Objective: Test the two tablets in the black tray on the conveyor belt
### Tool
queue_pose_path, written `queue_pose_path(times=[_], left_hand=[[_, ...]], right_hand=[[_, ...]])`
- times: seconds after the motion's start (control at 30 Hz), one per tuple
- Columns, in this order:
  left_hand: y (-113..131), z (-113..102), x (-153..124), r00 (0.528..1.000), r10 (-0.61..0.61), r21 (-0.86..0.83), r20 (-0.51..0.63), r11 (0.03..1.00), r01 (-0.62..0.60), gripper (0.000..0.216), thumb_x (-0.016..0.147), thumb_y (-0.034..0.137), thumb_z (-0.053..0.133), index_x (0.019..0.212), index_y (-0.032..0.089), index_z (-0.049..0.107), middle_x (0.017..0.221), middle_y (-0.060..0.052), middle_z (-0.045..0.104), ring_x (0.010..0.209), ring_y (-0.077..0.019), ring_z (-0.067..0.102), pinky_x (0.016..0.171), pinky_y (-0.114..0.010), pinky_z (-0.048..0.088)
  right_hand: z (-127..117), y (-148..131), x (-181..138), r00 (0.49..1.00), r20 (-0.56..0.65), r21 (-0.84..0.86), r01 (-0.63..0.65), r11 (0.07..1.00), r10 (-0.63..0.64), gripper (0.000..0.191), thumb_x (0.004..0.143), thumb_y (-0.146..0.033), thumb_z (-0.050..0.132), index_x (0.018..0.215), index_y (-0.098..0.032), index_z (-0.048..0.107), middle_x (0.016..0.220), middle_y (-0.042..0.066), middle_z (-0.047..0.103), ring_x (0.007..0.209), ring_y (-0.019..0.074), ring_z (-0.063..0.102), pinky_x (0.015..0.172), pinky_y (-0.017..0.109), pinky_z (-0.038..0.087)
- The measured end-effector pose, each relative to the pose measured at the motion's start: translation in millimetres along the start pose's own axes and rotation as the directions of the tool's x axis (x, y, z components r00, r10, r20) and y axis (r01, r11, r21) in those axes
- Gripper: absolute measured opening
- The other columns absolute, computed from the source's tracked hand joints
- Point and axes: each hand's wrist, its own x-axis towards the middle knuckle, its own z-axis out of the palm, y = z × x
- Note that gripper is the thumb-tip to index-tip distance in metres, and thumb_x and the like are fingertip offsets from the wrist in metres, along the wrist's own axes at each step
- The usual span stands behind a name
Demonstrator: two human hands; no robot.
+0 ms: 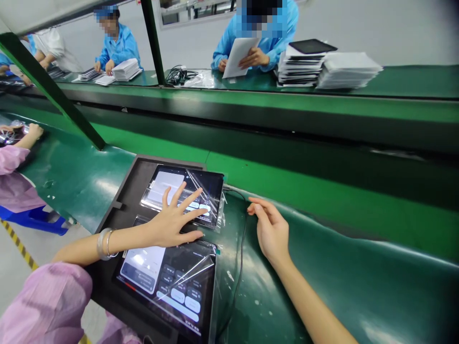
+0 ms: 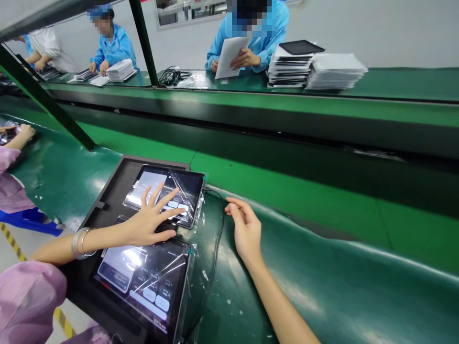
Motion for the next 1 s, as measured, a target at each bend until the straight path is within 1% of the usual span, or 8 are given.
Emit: queue_pose_path(times=[0.3, 0.6, 0.73, 0.93, 1.0], left_hand=[[1.5, -1.0, 2.9, 1.000, 0.000, -0.021, -0.030, 1.000, -0.001, 0.052, 0.101, 0.056, 0.053, 0.146, 0.030, 0.051, 0.172, -0.006, -0.002, 0.154, -0.0480, -0.008, 0.114, -0.082, 0.007], [1.7, -0.3, 2.6, 1.000, -0.019, -0.041, -0.004, 0.999, 0.019, 0.051, 0.102, 0.055, 0.052, 0.147, 0.031, 0.049, 0.172, -0.005, -0.006, 0.155, -0.0461, -0.011, 0.115, -0.082, 0.008], [-1.0, -1.9, 3.1, 1.000, -0.015, -0.081, 0.001, 0.997, 0.015, 0.048, 0.103, 0.053, 0.052, 0.147, 0.032, 0.049, 0.172, -0.006, -0.004, 0.155, -0.0448, -0.010, 0.116, -0.080, 0.007], [-6.6, -9.9, 5.7, 0.995, -0.057, -0.129, -0.081, 0.991, 0.046, 0.047, 0.102, 0.051, 0.053, 0.147, 0.035, 0.049, 0.172, -0.005, 0.001, 0.156, -0.0435, -0.007, 0.117, -0.078, 0.007], [-7.5, -9.6, 5.8, 0.995, -0.065, -0.130, -0.080, 0.990, 0.054, 0.047, 0.103, 0.051, 0.052, 0.147, 0.035, 0.050, 0.172, -0.006, 0.000, 0.156, -0.0439, -0.007, 0.117, -0.078, 0.006]], right_hand=[[-0.3, -2.1, -0.3, 0.999, 0.037, 0.054, 0.011, 0.998, -0.013, 0.023, 0.102, -0.045, 0.070, 0.114, -0.026, 0.076, 0.094, 0.003, 0.066, 0.088, 0.0248, 0.060, 0.085, 0.037, 0.045], [0.1, -6.6, -0.5, 0.999, 0.039, 0.029, 0.010, 1.000, -0.011, 0.024, 0.101, -0.046, 0.070, 0.112, -0.025, 0.076, 0.093, 0.003, 0.067, 0.086, 0.0255, 0.061, 0.084, 0.037, 0.045], [-0.2, -8.3, -0.7, 0.999, 0.036, 0.009, 0.008, 1.000, -0.008, 0.027, 0.100, -0.048, 0.070, 0.111, -0.024, 0.076, 0.093, 0.004, 0.067, 0.086, 0.0264, 0.062, 0.083, 0.038, 0.046], [-0.6, -7.8, -0.9, 0.999, 0.037, 0.013, 0.005, 1.000, -0.006, 0.026, 0.100, -0.048, 0.071, 0.111, -0.025, 0.076, 0.093, 0.004, 0.067, 0.086, 0.0263, 0.062, 0.084, 0.038, 0.046], [-0.7, -7.2, -0.4, 0.999, 0.039, 0.018, 0.000, 1.000, -0.001, 0.026, 0.100, -0.047, 0.071, 0.111, -0.025, 0.077, 0.093, 0.004, 0.067, 0.086, 0.0261, 0.061, 0.084, 0.038, 0.045]])
